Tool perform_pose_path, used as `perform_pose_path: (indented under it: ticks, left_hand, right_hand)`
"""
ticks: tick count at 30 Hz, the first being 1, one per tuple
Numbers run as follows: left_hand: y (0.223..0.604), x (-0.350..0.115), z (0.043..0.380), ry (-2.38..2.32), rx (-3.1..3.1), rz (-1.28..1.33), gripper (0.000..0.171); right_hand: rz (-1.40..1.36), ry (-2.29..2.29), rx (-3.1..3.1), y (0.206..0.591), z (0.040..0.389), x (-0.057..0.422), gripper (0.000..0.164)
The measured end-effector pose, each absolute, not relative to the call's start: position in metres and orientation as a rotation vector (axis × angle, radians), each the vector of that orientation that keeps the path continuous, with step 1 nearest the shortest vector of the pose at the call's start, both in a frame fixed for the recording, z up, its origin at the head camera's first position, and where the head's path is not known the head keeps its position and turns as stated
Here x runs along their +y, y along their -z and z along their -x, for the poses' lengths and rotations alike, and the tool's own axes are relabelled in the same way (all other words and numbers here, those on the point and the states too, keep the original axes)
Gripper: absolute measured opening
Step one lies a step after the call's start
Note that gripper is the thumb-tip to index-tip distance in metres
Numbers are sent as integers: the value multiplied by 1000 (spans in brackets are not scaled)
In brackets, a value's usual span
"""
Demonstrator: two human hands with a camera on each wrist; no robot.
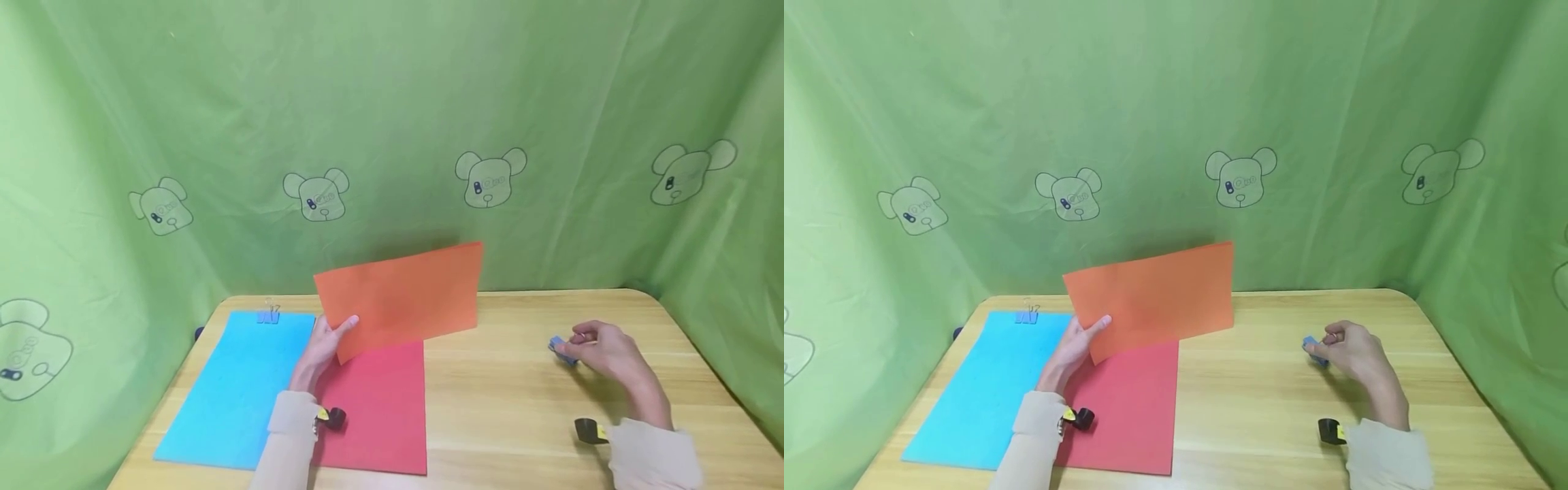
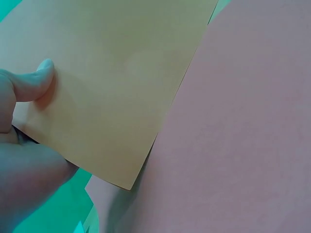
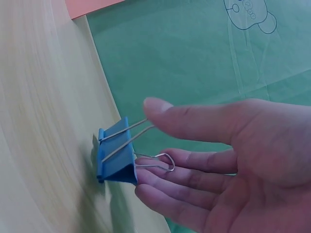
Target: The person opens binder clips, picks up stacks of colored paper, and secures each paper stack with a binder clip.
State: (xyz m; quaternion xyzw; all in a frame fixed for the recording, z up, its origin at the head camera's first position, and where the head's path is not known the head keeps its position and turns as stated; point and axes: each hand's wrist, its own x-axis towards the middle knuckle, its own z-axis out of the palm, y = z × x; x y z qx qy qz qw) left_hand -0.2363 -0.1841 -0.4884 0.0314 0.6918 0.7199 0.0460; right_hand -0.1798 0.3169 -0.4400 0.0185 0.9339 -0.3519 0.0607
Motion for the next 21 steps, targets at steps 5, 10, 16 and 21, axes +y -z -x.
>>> perform_pose_path:
  ticks: [5,10,16,21]
  left_hand:
    - [489,-184,235,-2217,2098,-100,30]
    - [489,-184,235,-2215,2105,-111,29]
    - [489,-183,235,-2205,2111,-109,31]
    - [486,-183,234,-2197,2121,-80,35]
  right_hand:
    - [-40,1072,2872,440,177,317,74]
    - [-68,1112,2882,438,176,316,73]
    - [-106,1189,2900,440,176,316,79]
    - [-119,1233,2967,440,177,316,75]
